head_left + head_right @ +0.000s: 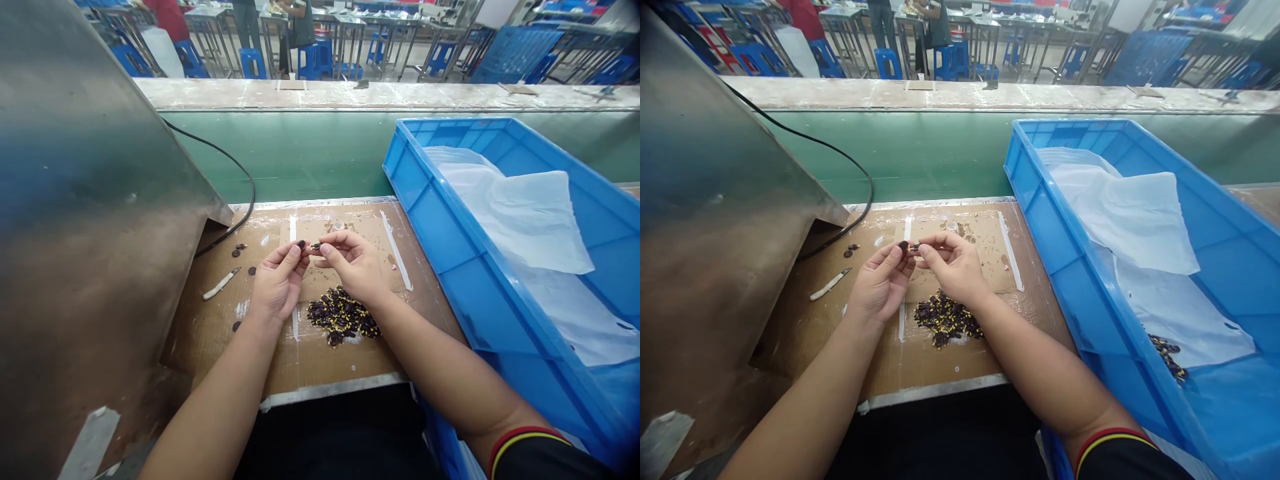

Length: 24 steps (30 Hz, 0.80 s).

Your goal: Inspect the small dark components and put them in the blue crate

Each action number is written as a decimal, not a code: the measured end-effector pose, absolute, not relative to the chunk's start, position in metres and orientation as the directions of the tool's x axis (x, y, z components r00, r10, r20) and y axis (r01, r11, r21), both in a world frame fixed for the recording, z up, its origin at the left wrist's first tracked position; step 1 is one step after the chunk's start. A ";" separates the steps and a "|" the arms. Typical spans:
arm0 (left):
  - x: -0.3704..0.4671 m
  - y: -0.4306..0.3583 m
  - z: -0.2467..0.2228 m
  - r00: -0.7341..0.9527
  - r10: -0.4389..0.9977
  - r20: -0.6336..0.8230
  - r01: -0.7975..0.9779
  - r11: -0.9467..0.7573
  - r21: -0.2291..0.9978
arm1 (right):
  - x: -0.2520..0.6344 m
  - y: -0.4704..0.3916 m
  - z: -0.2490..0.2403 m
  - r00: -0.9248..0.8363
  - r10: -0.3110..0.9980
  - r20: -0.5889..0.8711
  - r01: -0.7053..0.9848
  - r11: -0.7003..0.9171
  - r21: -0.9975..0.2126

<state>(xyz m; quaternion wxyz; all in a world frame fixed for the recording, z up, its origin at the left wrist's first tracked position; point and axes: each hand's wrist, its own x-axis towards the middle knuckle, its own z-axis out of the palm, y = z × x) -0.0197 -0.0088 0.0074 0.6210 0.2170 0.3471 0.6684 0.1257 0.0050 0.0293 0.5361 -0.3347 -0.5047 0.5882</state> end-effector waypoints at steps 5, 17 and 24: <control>-0.015 -0.009 0.006 -0.155 0.984 -0.090 -0.616 -0.025 0.788 | 0.127 0.007 0.022 -0.228 0.959 0.171 -0.285 0.102 -0.953; -0.021 -0.008 0.007 -0.165 0.966 -0.197 -0.729 0.015 0.684 | 0.123 0.005 0.017 -0.161 0.960 0.231 -0.196 0.198 -0.960; -0.021 -0.009 0.010 -0.164 0.972 -0.170 -0.729 -0.003 0.685 | 0.122 0.003 0.016 -0.170 0.952 0.255 -0.194 0.222 -0.956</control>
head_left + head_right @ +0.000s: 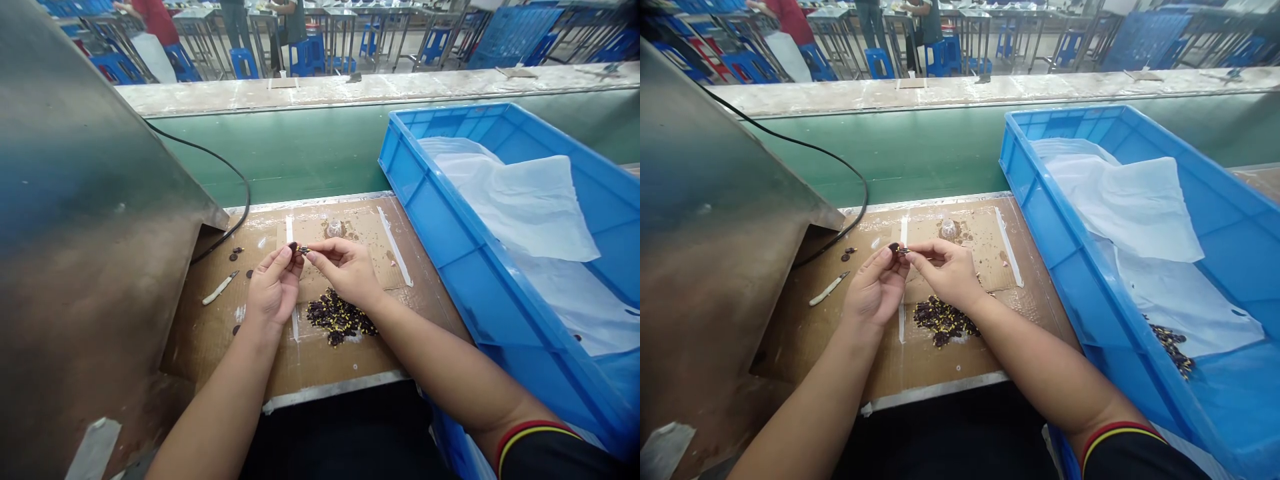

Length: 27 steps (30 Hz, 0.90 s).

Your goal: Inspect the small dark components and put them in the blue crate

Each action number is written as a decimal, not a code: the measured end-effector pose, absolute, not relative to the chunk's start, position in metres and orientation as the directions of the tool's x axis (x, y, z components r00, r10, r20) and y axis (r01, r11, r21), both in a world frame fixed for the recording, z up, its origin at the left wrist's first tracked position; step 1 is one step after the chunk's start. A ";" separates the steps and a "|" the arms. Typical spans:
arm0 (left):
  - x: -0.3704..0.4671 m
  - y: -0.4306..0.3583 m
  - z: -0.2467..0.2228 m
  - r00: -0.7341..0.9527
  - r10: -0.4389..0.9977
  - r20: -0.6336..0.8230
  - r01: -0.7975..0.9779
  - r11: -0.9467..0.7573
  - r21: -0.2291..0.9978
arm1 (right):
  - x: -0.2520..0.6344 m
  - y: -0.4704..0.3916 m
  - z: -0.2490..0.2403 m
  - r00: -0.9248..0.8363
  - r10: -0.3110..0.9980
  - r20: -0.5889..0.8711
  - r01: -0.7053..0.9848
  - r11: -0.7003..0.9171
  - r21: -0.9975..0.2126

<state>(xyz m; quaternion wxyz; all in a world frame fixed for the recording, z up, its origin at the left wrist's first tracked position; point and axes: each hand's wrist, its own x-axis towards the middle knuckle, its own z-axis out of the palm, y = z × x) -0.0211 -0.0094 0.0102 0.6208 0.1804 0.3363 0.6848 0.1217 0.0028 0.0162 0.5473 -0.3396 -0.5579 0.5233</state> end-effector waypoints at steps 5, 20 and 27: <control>-0.020 -0.011 0.010 -0.169 0.972 -0.162 -0.725 -0.012 0.688 | 0.122 0.003 0.017 -0.179 0.951 0.251 -0.180 0.219 -0.959; -0.015 -0.017 0.005 -0.283 0.951 0.122 -0.363 -0.224 0.904 | 0.124 0.002 0.020 -0.120 0.929 0.350 -0.096 0.340 -0.935; -0.012 -0.024 0.007 -0.311 0.928 0.205 -0.120 -0.253 0.960 | 0.128 0.002 0.022 -0.123 0.915 0.384 0.063 0.393 -0.917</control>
